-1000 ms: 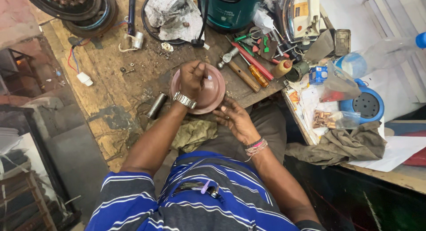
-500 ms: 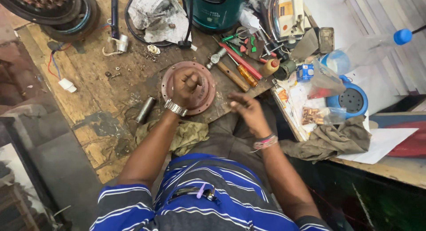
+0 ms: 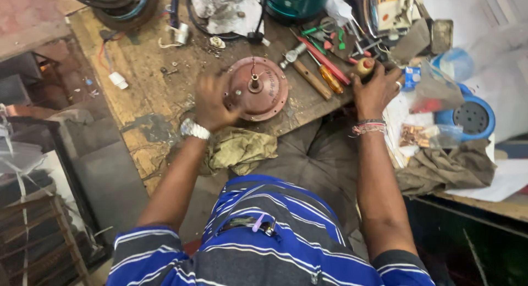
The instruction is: The person works on a circular copper-colored electrical component on a cluttered workbench. They use a hammer to tap a central pin, then use a screwdriver to adjust wires and a small metal piece. They wipe the component with a cloth and continue to manipulate the wires and parts.
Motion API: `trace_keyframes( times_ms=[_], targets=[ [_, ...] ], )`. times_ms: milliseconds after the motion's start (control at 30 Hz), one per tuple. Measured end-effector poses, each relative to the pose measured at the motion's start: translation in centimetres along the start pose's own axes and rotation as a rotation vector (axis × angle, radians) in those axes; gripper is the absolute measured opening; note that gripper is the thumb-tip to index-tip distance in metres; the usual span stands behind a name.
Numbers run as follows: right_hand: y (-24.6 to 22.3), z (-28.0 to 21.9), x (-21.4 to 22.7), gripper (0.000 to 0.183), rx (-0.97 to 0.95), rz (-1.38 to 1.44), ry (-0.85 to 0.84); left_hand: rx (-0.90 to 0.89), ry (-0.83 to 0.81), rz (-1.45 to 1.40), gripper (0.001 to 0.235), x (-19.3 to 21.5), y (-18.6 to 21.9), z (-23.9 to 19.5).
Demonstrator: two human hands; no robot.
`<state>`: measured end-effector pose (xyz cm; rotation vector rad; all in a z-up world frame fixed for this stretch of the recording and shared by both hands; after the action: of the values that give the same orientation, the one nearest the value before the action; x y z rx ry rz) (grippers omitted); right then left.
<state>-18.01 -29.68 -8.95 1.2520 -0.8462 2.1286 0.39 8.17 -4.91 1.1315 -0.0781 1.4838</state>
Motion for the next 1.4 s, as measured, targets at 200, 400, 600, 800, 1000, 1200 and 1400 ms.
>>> trace_keyframes(
  times_ms=[200,400,600,800,1000,1200,1400],
  targets=[
    [0.0,-0.1,-0.1,0.057,0.007,-0.018,0.094,-0.012,-0.380,0.117,0.106,-2.4,-0.8,-3.4],
    [-0.7,-2.4,1.6,0.057,-0.024,0.921,0.081,-0.111,-0.583,0.332,0.121,-3.3,-1.6,-1.9],
    [-5.9,-5.5,5.5,0.060,0.077,0.813,-0.166,-0.172,-0.512,0.266,0.116,-3.8,-2.4,-1.9],
    [-10.2,-6.4,9.5,0.052,0.335,0.545,-0.089,-0.381,-0.424,0.219,0.098,-2.4,-2.7,0.1],
    [-12.9,-5.3,10.0,0.049,0.481,0.539,-0.051,-0.349,-0.530,0.183,0.089,-1.0,-1.4,4.0],
    [-15.2,-4.2,9.1,0.045,0.520,0.528,-0.053,-0.293,-0.614,0.125,0.070,0.1,-1.0,6.5],
    [-16.2,-4.0,8.5,0.044,0.545,0.504,-0.025,-0.320,-0.597,0.139,0.069,-0.3,-1.0,7.1]
  ],
)
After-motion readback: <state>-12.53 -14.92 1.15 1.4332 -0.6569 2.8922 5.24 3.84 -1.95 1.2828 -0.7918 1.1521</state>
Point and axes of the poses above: each hand's wrist, its own z-axis towards the middle knuckle, its own x-axis out of the back of the hand, y = z × x, the point moved 1 cm from there along z, towards the middle knuckle, and after that the axes turned 10 degrees about -z, right-handed, at the moved point
